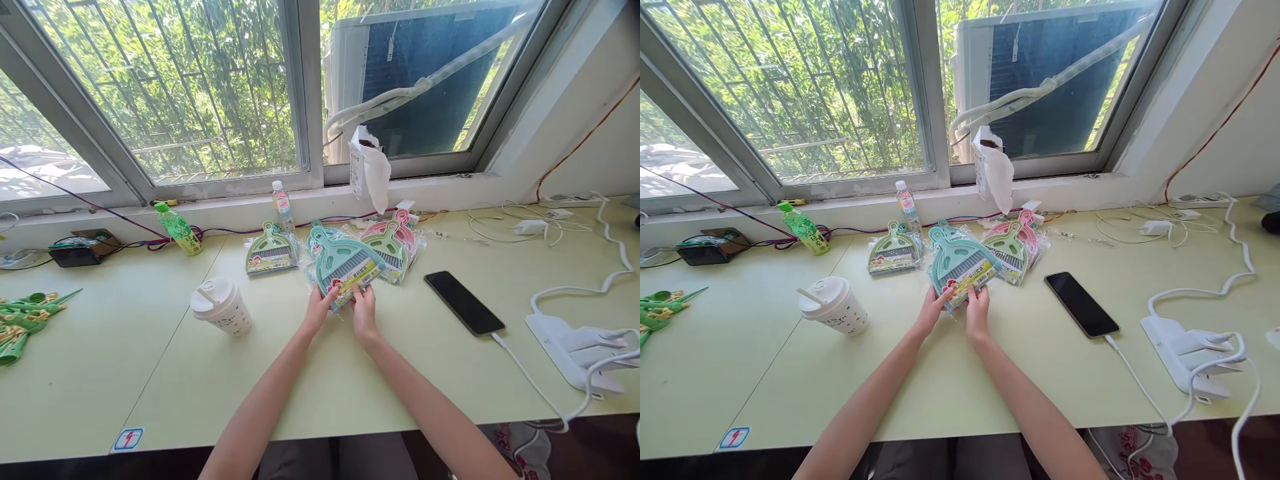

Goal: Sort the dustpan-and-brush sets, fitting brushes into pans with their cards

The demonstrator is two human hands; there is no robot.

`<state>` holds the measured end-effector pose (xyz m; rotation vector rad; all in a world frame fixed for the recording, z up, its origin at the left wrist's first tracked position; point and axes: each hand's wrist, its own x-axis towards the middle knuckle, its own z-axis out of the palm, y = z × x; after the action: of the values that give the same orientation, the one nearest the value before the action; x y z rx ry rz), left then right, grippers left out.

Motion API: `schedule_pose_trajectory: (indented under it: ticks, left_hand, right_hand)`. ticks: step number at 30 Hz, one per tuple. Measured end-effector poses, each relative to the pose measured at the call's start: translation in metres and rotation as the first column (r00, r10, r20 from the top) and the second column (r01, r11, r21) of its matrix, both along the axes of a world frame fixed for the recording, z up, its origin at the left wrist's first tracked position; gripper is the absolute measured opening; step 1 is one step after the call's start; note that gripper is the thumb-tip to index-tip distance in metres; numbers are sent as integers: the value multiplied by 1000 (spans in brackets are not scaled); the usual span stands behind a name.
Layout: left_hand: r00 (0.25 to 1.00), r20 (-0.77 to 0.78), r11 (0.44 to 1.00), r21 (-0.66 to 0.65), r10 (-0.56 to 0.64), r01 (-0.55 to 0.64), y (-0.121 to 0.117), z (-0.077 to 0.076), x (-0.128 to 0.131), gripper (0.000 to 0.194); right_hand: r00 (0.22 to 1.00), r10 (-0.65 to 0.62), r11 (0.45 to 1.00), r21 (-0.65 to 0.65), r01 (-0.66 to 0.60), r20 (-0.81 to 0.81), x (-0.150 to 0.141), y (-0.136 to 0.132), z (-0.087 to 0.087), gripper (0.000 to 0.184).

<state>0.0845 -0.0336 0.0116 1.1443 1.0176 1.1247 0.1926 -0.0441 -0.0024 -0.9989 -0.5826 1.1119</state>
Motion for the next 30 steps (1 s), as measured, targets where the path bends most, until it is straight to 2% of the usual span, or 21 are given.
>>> schedule_pose_trajectory:
  ticks: [2,8,10,16,20,22,26,30]
  left_hand:
    - [1000,11,1000,-6,-25,25,-2,-1,2,54]
    - [953,89,950,-95,-290,298,2,1,-9,56]
    - [946,82,942,-100,-314,321,6,2,-15,54]
    - [981,-5,978,-72,-195,194,10,0,-20,60]
    - [999,45,998,-50,-28,30,7,-5,-11,61]
    - [999,47,999,-50,14,-12,6,-6,-7,61]
    - [999,40,1000,-18,-4,4,4,-4,-6,63]
    - [999,17,998,37,-50,50,2,-1,-9,68]
  right_hand:
    - [1000,5,1000,0,-5,3,2,0,0,49]
    - [997,-8,1000,20,9,-74,5,0,6,44]
    - [996,-14,1000,20,16,-92,5,1,5,41]
    - [992,21,1000,-20,-24,-123,1,2,2,36]
    - [991,69,997,-17,-71,-118,3,2,5,37]
    - [988,97,995,-26,-100,-118,5,3,7,36]
    - [988,99,992,-61,-107,-122,8,4,7,31]
    - [995,93,995,-40,-95,-45,9,4,6,31]
